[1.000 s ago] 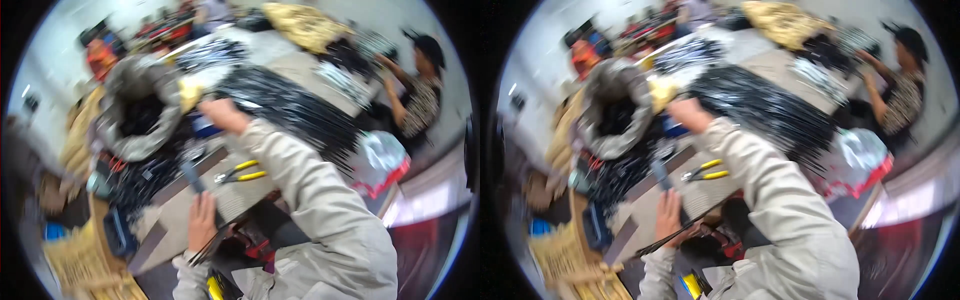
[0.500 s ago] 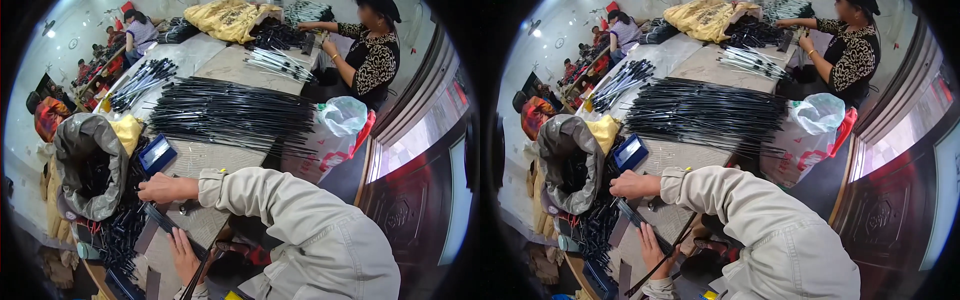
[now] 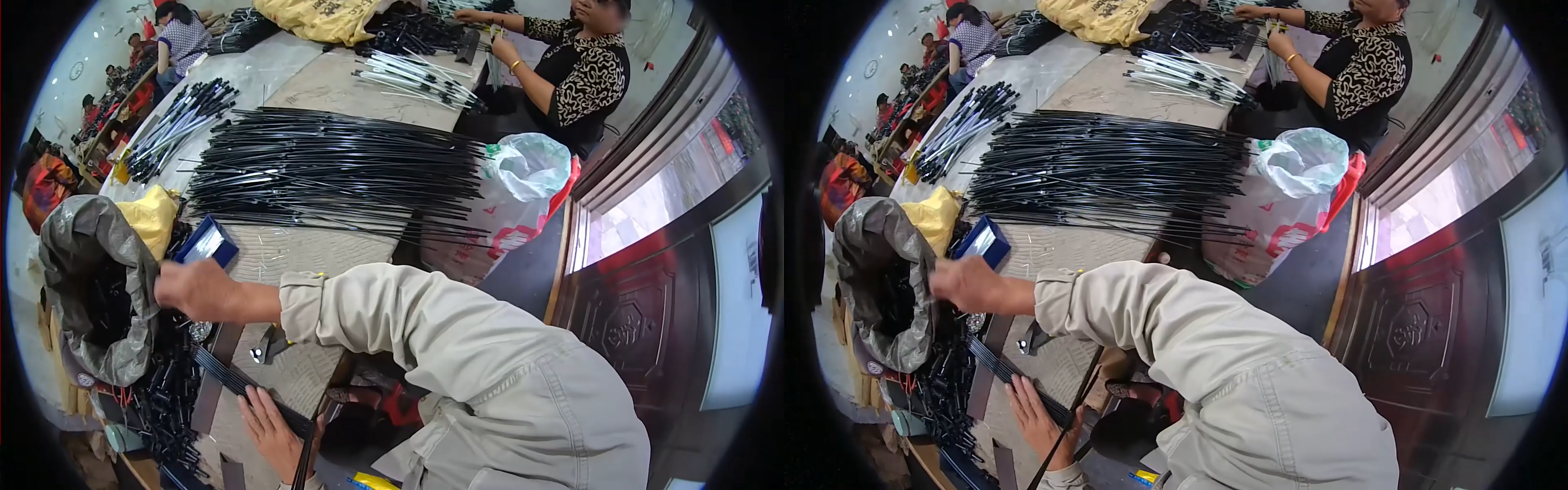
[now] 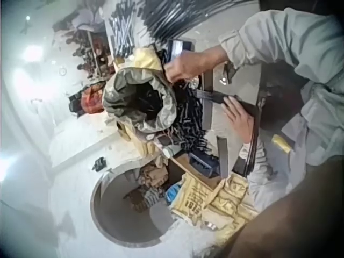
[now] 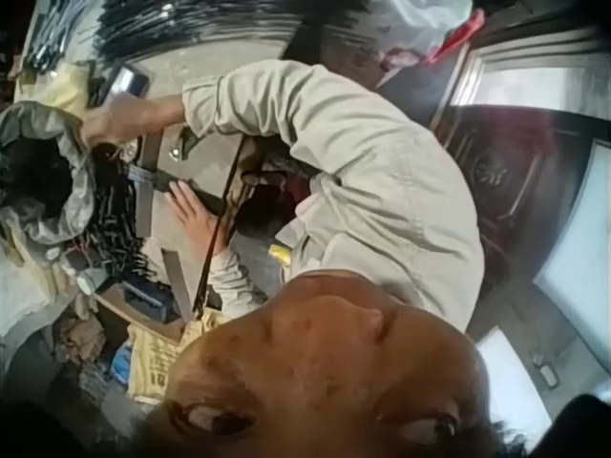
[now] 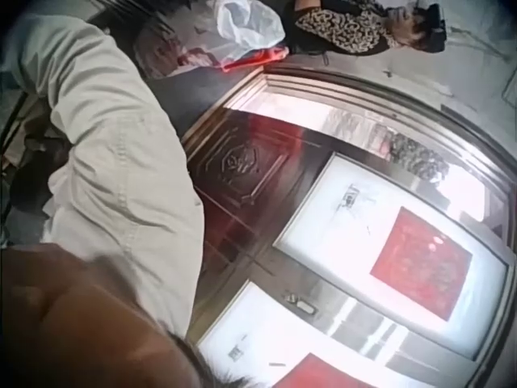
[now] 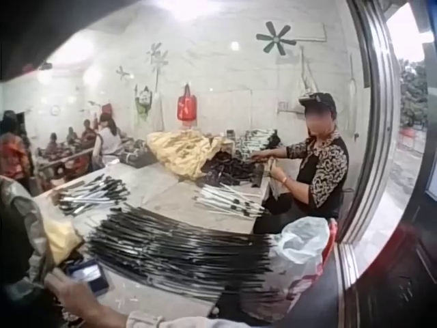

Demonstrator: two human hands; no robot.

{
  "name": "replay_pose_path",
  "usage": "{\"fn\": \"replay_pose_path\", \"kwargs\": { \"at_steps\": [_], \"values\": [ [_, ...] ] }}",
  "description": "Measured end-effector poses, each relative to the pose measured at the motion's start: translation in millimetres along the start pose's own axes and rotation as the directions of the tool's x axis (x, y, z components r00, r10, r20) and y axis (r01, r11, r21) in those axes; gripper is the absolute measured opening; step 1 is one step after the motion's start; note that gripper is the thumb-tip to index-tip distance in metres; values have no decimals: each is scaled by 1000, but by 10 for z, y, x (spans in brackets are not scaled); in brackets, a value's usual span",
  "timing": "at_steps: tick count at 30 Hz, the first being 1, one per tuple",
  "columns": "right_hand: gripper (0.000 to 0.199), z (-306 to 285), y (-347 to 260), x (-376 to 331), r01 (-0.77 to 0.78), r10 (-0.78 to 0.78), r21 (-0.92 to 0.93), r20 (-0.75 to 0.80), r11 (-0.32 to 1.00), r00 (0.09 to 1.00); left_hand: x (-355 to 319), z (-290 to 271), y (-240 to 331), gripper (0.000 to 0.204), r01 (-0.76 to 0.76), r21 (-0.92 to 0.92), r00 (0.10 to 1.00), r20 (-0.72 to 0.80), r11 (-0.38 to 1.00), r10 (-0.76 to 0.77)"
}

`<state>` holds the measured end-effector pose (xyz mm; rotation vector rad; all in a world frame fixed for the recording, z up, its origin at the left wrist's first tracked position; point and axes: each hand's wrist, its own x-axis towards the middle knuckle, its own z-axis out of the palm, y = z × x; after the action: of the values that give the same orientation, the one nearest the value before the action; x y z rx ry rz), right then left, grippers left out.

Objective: Assembling black cable components using pliers at a factory workstation.

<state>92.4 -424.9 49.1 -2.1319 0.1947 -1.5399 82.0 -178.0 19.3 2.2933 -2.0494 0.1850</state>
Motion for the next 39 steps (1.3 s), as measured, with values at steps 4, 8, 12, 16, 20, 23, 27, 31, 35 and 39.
{"fn": "replay_pose_path", "kwargs": {
  "at_steps": [4, 8, 12, 16, 20, 23, 27, 31, 35, 39],
  "values": [
    [4, 145, -107, -233, 287, -240, 27, 627, 957, 741, -121, -9, -105, 96, 57, -92, 998, 10, 994, -56],
    [22, -105, -36, -237, 165, -31, -121, 712, 979, 701, -78, 101, -101, 81, 40, -131, 998, -51, 991, -47],
    [13, -85, 44, -276, 22, 129, -193, 729, 981, 672, 4, 29, -88, 78, 31, -212, 998, -38, 977, -40],
    [12, 15, -92, -243, 31, 67, -127, 698, 991, 713, -134, -5, -174, 87, 32, -194, 997, -68, 980, -46],
    [12, -44, -59, -224, 4, 119, -176, 683, 984, 720, -186, -32, -102, 89, 12, -266, 996, -80, 964, -35],
    [14, -88, -26, -228, 25, 140, -224, 686, 974, 714, -185, -10, -89, 90, -10, -268, 997, -81, 963, -13],
    [19, -145, -58, -173, -12, 200, -258, 719, 966, 666, -199, 18, -62, 89, 11, -281, 995, -93, 960, -39],
    [18, -168, -31, -171, -4, 179, -236, 725, 972, 665, -198, 54, -53, 90, 13, -259, 994, -100, 966, -40],
    [19, -207, -36, -171, 39, 162, -244, 746, 969, 646, -177, 57, -42, 90, 11, -279, 995, -95, 960, -39],
    [13, -170, -27, -204, 38, 164, -252, 730, 967, 664, -181, 34, -50, 93, -11, -248, 995, -103, 969, -15]
  ]
}}
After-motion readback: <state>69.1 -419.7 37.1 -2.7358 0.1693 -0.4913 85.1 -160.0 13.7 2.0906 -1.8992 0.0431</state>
